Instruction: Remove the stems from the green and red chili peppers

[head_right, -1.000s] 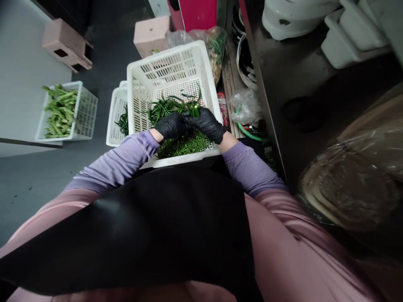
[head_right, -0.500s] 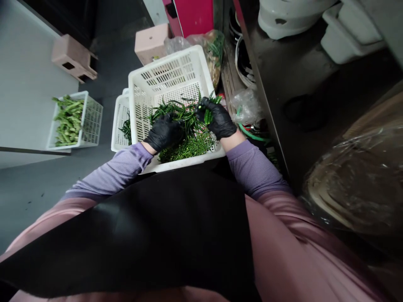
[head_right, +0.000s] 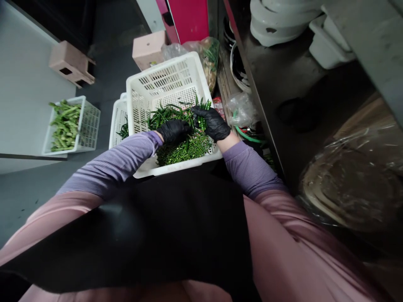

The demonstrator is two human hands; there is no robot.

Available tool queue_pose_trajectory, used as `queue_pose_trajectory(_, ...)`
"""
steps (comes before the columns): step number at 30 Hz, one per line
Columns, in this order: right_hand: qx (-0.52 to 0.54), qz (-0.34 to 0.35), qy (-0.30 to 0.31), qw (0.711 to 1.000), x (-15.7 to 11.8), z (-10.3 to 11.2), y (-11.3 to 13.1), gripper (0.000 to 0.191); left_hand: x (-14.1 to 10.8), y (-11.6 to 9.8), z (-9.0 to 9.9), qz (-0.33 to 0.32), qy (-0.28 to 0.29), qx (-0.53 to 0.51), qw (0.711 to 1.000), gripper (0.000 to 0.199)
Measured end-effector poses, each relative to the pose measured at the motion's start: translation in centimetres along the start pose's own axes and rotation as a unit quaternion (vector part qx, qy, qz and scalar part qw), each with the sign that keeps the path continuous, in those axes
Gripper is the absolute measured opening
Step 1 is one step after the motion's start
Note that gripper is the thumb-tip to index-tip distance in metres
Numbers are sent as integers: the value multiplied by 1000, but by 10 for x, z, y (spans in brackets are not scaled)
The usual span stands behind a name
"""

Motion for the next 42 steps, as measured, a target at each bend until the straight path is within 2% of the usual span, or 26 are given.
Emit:
queue_pose_trajectory(3, 10, -4, 15, 1000, -1, -2, -1, 41, -8, 6, -3, 5, 12, -46, 999, 34)
queue_pose_trajectory(5, 8, 3, 18, 1000, -3, -2, 0, 44, -9, 8, -1, 54, -52, -143, 987, 24)
queue_pose_trajectory(6, 1, 9, 16, 1000, -4, -1, 1, 45, -11, 11, 2, 89, -102, -209, 969, 21)
queue_pose_trajectory(8, -20, 24, 14, 999, -6, 0, 3, 46, -19, 16, 10, 168, -209, -350, 898, 21)
queue_pose_trajectory(10, -46, 42, 29, 998, -8, -1, 4, 47, -32, 19, 18, 234, -282, -475, 800, 30)
queue_pose_trajectory(12, -69, 57, 72, 993, -11, -7, 2, 49, -44, 17, 25, 269, -302, -567, 718, 37)
queue_pose_trajectory(13, -79, 62, 99, 990, -13, -11, 0, 50, -48, 13, 28, 278, -298, -602, 687, 39)
queue_pose_trajectory(17, -115, 65, 178, 975, -17, -26, -14, 54, -47, -13, 33, 294, -285, -690, 596, 47)
queue_pose_trajectory(20, -145, 66, 186, 970, -17, -30, -23, 54, -38, -36, 32, 313, -311, -719, 536, 43)
queue_pose_trajectory(23, -158, 64, 188, 967, -16, -26, -23, 51, -33, -48, 34, 322, -317, -735, 506, 37)
queue_pose_trajectory(25, -156, 51, 207, 964, -18, -23, -20, 50, -34, -45, 38, 316, -322, -744, 493, 34)
queue_pose_trajectory(27, -157, 36, 230, 960, -20, -20, -16, 49, -38, -36, 42, 308, -310, -751, 496, 34)
queue_pose_trajectory(28, -157, 31, 240, 957, -21, -19, -14, 49, -40, -30, 43, 306, -291, -749, 510, 35)
queue_pose_trajectory(30, -154, 26, 259, 953, -24, -19, -12, 48, -44, -21, 43, 308, -246, -730, 559, 40)
queue_pose_trajectory(31, -150, 22, 267, 952, -25, -19, -11, 48, -45, -16, 43, 309, -233, -709, 589, 42)
queue_pose_trajectory(33, -143, 8, 276, 950, -28, -21, -11, 46, -46, -10, 41, 307, -246, -636, 664, 42)
queue_pose_trajectory(36, -149, -31, 256, 955, -31, -21, -12, 43, -45, -3, 39, 298, -304, -421, 801, 30)
queue_pose_trajectory(38, -156, -62, 225, 960, -32, -19, -13, 40, -45, 1, 35, 300, -306, -274, 861, 22)
queue_pose_trajectory(40, -155, -79, 176, 969, -30, -15, -13, 39, -47, 7, 28, 327, -257, -203, 886, 19)
queue_pose_trajectory(42, -134, -69, 118, 981, -27, -12, -13, 41, -52, 11, 21, 357, -194, -198, 892, 22)
Point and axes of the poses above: each hand's wrist, its own x-axis towards the middle knuckle, its own z-axis out of the back of the hand, y = z × x, the point moved 3 cm from there along x, towards the middle knuckle, and after that the axes turned 7 degrees about -y, right-handed, at the moved point
